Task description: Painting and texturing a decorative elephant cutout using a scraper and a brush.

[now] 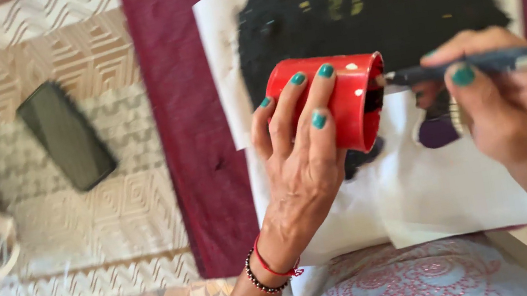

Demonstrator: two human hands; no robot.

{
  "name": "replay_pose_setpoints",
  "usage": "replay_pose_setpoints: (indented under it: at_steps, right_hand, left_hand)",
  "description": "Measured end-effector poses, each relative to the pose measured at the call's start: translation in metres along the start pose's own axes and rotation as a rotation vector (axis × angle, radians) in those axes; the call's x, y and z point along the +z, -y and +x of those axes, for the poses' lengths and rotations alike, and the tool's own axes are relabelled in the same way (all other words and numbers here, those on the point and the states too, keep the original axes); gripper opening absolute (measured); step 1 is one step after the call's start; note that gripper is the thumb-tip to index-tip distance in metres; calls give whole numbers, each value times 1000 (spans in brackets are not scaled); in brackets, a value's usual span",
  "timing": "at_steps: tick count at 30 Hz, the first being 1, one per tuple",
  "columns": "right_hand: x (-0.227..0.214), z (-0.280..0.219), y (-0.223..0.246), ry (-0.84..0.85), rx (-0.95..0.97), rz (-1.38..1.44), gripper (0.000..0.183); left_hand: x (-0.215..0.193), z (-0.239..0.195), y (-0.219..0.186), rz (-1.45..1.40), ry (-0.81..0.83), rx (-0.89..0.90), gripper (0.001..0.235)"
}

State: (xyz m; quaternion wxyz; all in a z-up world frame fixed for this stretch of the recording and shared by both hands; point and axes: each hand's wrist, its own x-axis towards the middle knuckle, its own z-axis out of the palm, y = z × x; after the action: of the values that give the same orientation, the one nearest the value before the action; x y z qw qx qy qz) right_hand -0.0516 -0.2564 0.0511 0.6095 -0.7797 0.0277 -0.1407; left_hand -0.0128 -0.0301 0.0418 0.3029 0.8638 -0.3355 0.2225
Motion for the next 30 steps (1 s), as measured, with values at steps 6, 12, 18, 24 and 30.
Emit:
replay_pose_setpoints:
  at_steps: [6,12,18,24,30]
  right_hand:
    - [-30,0,-35,-237,324,312,26]
    - [-45,-15,-53,-273,438,493,20]
    - [-63,-33,-65,-483,520,535,13]
    - [-80,-37,-50,-514,413,519,19]
    - [-93,-53,-61,-648,423,370,19]
  left_hand:
    - [18,30,-24,8,69,115,21]
    - [40,21,-32,10,135,157,41]
    - [50,10,-24,-25,145,169,44]
    - [48,6,-23,43,126,115,43]
    - [49,3,-28,45,113,115,34]
